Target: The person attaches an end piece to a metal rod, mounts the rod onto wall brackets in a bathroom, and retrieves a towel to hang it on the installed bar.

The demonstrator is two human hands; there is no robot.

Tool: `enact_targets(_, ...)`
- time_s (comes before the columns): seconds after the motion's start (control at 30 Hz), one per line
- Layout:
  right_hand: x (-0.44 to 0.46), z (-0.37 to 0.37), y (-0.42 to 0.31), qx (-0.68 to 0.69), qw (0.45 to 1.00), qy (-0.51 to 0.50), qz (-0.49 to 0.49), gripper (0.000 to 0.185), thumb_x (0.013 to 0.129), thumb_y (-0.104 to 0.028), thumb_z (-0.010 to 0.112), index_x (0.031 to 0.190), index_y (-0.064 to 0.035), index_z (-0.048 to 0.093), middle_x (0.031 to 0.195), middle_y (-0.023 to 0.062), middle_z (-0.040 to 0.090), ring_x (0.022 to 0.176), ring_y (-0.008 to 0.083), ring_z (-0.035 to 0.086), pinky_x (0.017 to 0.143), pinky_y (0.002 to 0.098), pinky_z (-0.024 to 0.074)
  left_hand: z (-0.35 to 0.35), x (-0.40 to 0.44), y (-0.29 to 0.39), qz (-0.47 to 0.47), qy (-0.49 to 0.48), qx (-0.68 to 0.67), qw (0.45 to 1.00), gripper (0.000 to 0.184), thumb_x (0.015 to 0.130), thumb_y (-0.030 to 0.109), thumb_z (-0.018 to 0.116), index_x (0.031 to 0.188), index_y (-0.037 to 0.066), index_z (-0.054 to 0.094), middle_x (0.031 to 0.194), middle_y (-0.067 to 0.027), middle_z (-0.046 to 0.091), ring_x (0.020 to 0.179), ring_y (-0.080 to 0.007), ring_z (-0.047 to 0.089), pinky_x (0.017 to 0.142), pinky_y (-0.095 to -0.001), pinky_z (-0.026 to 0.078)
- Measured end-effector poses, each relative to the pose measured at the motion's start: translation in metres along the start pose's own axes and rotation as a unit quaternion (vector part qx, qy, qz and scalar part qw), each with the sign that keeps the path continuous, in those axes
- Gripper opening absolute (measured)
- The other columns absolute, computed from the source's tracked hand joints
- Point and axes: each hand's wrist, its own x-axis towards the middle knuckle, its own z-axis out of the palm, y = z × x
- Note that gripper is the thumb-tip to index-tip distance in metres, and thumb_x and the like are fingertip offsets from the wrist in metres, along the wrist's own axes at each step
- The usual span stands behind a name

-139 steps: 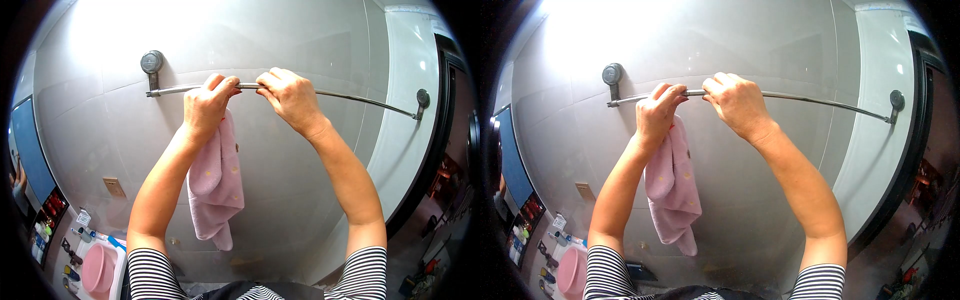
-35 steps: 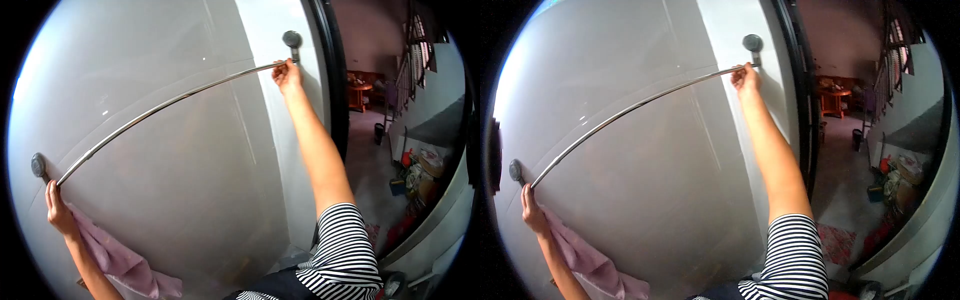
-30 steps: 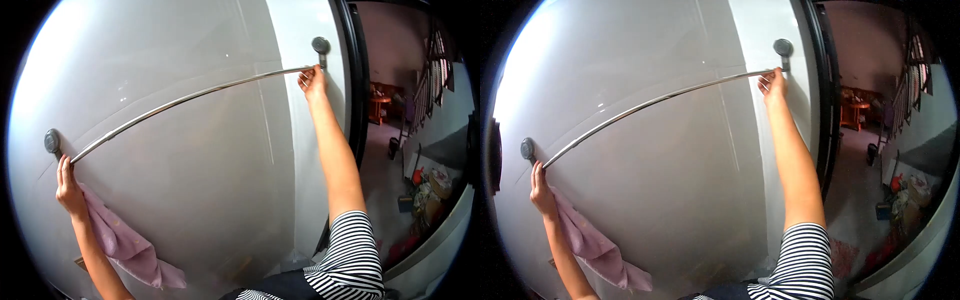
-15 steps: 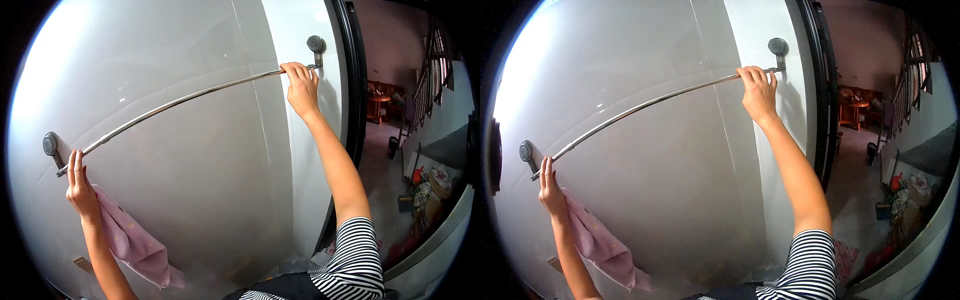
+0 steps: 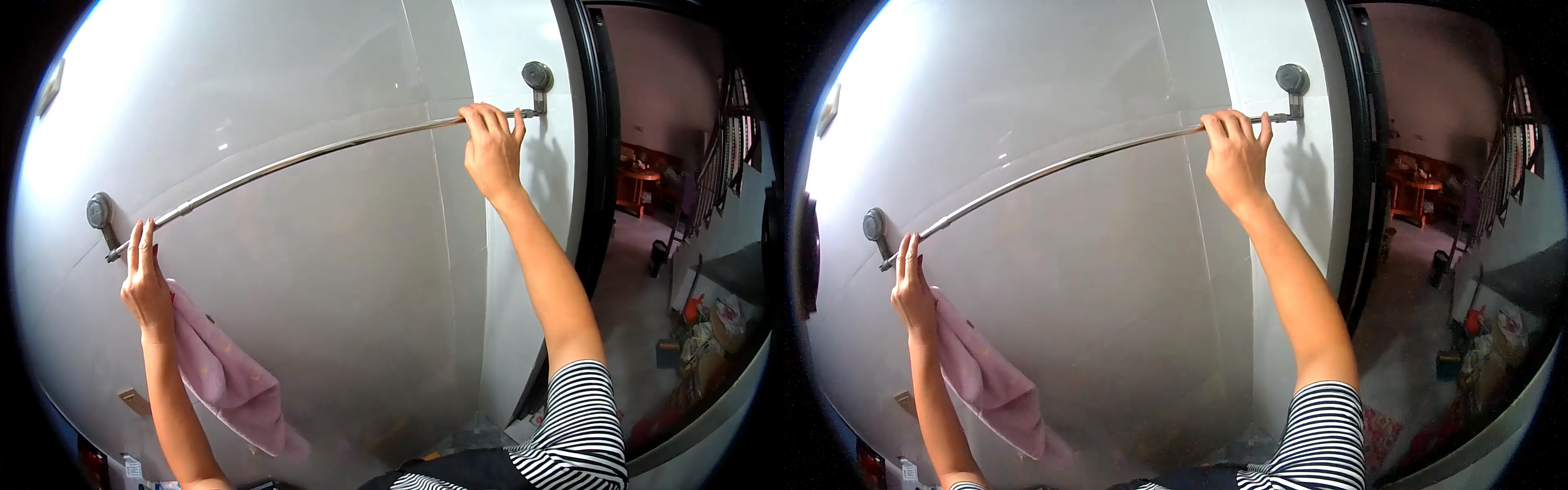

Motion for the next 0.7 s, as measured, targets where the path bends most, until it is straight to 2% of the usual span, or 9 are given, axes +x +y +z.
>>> enact_targets(0.07, 0.005, -0.006, -0.011, -0.009, 1.0, 0.004, 0.006, 0.04, 0.074, 0.002, 0.053, 0.111, -0.0131, 0.054, 0.115, 0.0061, 0.054, 0.115, 0.0255, 0.045, 0.102, 0.0561, 0.0216, -0.002, 0.002, 0.002, 0.003, -0.002, 0.011, 1.0, 0.04, 0.086, 0.004, 0.056, 0.124, 0.018, 0.054, 0.124, -0.001, 0.056, 0.08, -0.0199, 0.066, 0.057, -0.0289, 0.053)
enact_targets(0.2, 0.008, -0.028, -0.037, 0.109, 0.983, 0.025, -0.146, 0.048, 0.077, -0.003, 0.053, 0.123, -0.0161, 0.053, 0.123, 0.0075, 0.053, 0.119, 0.0259, 0.044, 0.101, 0.0564, 0.0218, -0.021, 0.006, 0.037, -0.017, -0.001, 0.027, 1.0, 0.039, 0.086, 0.003, 0.055, 0.122, 0.017, 0.055, 0.122, -0.0014, 0.056, 0.08, -0.0211, 0.066, 0.059, -0.0302, 0.054)
enact_targets(0.27, 0.011, -0.018, -0.063, 0.201, 0.966, 0.034, -0.159, 0.042, 0.08, -0.005, 0.05, 0.121, -0.015, 0.055, 0.121, 0.008, 0.055, 0.116, 0.0264, 0.047, 0.101, 0.0573, 0.0234, -0.023, 0.007, 0.048, -0.024, 0.012, 0.019, 0.999, 0.038, 0.086, 0.002, 0.054, 0.121, 0.016, 0.056, 0.121, -0.0029, 0.057, 0.083, -0.0216, 0.066, 0.063, -0.0311, 0.055)
enact_targets(0.33, 0.019, -0.017, -0.084, 0.221, 0.958, 0.059, -0.172, 0.034, 0.082, -0.005, 0.048, 0.115, -0.0079, 0.057, 0.113, 0.0097, 0.058, 0.111, 0.0261, 0.05, 0.1, 0.0564, 0.0269, -0.035, 0.009, 0.051, -0.018, 0.027, -0.007, 0.999, 0.037, 0.086, 0.0, 0.053, 0.121, 0.015, 0.056, 0.121, -0.0044, 0.057, 0.088, -0.0206, 0.065, 0.066, -0.0304, 0.055)
enact_targets(0.47, 0.016, -0.012, -0.096, 0.238, 0.96, 0.019, -0.145, 0.028, 0.081, -0.004, 0.048, 0.107, -0.0019, 0.057, 0.103, 0.0103, 0.06, 0.106, 0.0247, 0.052, 0.101, 0.0554, 0.0287, -0.048, 0.004, 0.07, -0.019, 0.007, -0.027, 0.999, 0.036, 0.087, 0.0, 0.052, 0.119, 0.014, 0.057, 0.121, -0.0056, 0.057, 0.09, -0.0199, 0.065, 0.069, -0.0293, 0.055)
enact_targets(0.53, 0.017, -0.021, -0.099, 0.235, 0.96, 0.056, -0.138, 0.024, 0.08, -0.004, 0.048, 0.102, 0.0002, 0.057, 0.096, 0.0103, 0.059, 0.103, 0.024, 0.053, 0.102, 0.0549, 0.0286, -0.065, 0.005, 0.081, -0.001, 0.003, -0.03, 1.0, 0.034, 0.088, 0.0, 0.051, 0.118, 0.013, 0.058, 0.118, -0.0058, 0.058, 0.088, -0.0197, 0.065, 0.069, -0.0292, 0.055)
enact_targets(0.6, 0.019, -0.023, -0.098, 0.246, 0.959, 0.042, -0.134, 0.026, 0.08, -0.003, 0.049, 0.104, 0.0002, 0.057, 0.098, 0.0101, 0.06, 0.103, 0.0239, 0.054, 0.102, 0.0558, 0.0273, -0.074, -0.001, 0.094, -0.011, -0.039, -0.069, 0.997, 0.032, 0.088, 0.0, 0.05, 0.117, 0.011, 0.058, 0.114, -0.0074, 0.06, 0.083, -0.0196, 0.065, 0.067, -0.0296, 0.055)
enact_targets(0.63, 0.02, -0.023, -0.098, 0.255, 0.958, 0.032, -0.13, 0.028, 0.08, -0.003, 0.048, 0.107, 0.0009, 0.056, 0.105, 0.0121, 0.058, 0.107, 0.0256, 0.052, 0.103, 0.0558, 0.0269, -0.078, -0.001, 0.103, -0.019, -0.049, -0.088, 0.995, 0.032, 0.087, -0.003, 0.05, 0.116, 0.008, 0.059, 0.105, -0.0093, 0.061, 0.081, -0.0205, 0.064, 0.068, -0.0306, 0.053)
enact_targets(0.7, 0.016, -0.024, -0.097, 0.268, 0.955, 0.024, -0.125, 0.031, 0.08, -0.003, 0.048, 0.109, 0.0015, 0.055, 0.111, 0.0141, 0.057, 0.111, 0.0273, 0.05, 0.103, 0.0559, 0.0264, -0.084, -0.005, 0.117, -0.04, -0.084, -0.123, 0.988, 0.033, 0.086, -0.005, 0.049, 0.115, 0.007, 0.059, 0.1, -0.0099, 0.061, 0.08, -0.0207, 0.063, 0.069, -0.0308, 0.052)
